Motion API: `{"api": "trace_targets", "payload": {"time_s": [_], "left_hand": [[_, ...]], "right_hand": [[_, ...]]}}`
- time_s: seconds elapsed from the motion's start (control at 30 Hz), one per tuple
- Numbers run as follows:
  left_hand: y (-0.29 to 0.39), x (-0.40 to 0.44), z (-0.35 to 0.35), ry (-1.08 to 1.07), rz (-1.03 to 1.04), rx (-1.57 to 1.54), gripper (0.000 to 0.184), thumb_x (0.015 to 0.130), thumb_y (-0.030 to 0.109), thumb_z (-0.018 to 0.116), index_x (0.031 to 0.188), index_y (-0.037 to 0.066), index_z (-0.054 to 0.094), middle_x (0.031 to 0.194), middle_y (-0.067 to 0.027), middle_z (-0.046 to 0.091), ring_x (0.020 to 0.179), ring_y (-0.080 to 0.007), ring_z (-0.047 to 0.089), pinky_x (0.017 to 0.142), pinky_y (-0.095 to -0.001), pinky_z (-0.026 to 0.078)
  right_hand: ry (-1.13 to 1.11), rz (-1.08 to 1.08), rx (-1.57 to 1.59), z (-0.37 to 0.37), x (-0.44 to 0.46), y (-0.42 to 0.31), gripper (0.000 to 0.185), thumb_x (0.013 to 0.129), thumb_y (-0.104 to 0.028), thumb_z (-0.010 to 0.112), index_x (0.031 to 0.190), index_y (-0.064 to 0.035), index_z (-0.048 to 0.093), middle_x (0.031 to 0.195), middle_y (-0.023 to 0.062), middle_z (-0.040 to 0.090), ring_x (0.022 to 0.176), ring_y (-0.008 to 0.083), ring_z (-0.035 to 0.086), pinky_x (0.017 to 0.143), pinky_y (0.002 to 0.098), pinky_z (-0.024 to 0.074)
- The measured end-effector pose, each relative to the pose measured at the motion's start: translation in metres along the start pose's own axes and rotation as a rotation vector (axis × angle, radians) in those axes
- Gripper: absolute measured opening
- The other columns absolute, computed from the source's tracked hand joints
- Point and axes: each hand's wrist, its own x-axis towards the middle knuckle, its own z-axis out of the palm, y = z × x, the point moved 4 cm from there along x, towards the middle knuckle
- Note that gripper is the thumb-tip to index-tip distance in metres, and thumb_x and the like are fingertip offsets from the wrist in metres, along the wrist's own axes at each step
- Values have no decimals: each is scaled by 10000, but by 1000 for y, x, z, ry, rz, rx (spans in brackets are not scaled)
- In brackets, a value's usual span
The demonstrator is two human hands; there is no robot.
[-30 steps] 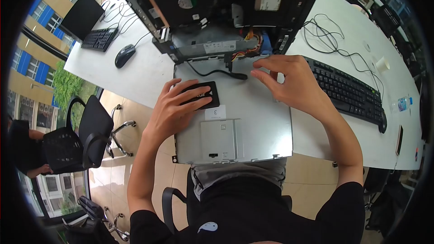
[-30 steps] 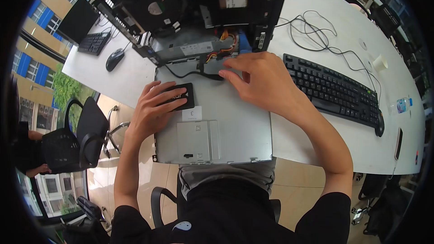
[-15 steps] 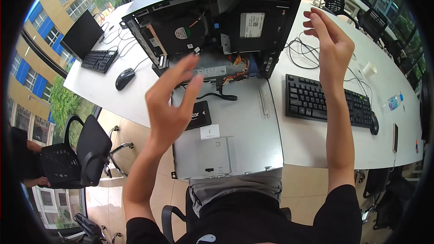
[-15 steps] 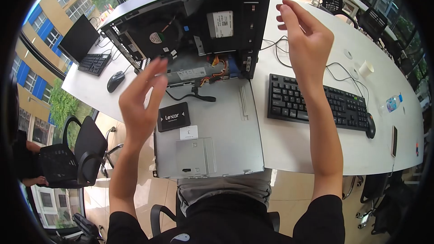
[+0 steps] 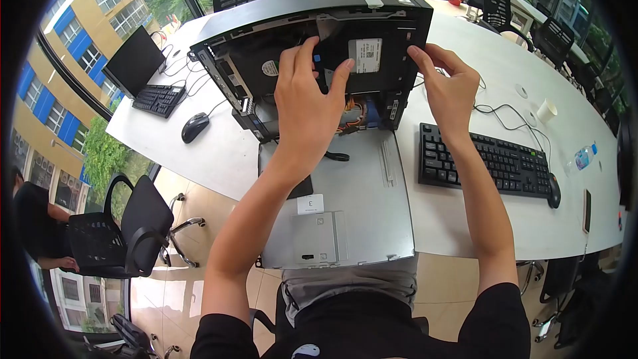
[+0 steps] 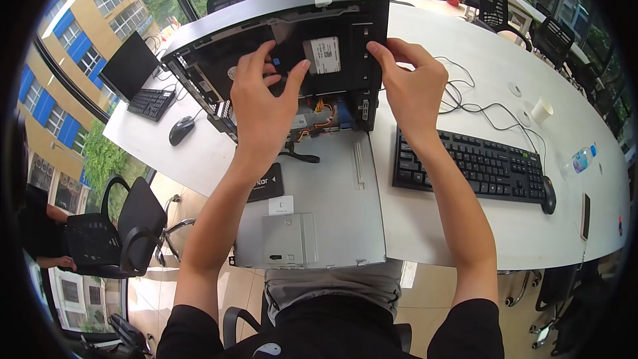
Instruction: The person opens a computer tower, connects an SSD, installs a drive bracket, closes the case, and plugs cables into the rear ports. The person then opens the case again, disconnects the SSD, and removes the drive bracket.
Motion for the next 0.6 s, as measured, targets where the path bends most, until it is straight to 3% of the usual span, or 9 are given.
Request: {"api": "trace_targets", "payload": {"time_s": [0.17,0.27,0.43,0.6], "left_hand": [[-3,6,2,1,-91,8,509,845,252,881,1217,-37,688,1003,-120,649,831,-187,632,743,-320,555],[-8,8,3,66,62,138,485,830,251,894,1177,-28,702,938,-96,660,756,-161,601,704,-299,529],[-8,11,1,67,44,127,484,810,239,911,1165,-26,715,903,-92,674,688,-130,579,679,-276,525],[-9,11,2,74,40,121,493,798,204,923,1171,-43,714,862,-74,683,645,-88,565,641,-238,511]], "right_hand": [[4,167,156,4,2,17,174,914,-110,784,996,42,800,863,101,794,737,111,721,656,247,540],[0,218,267,5,3,18,143,919,-70,768,991,50,797,857,97,790,734,112,725,676,241,574],[-20,273,353,4,6,22,120,932,-50,754,974,57,791,851,99,781,769,130,740,744,258,624],[-28,269,371,3,6,24,114,929,-45,755,972,54,790,841,95,777,760,131,740,732,246,612]]}}
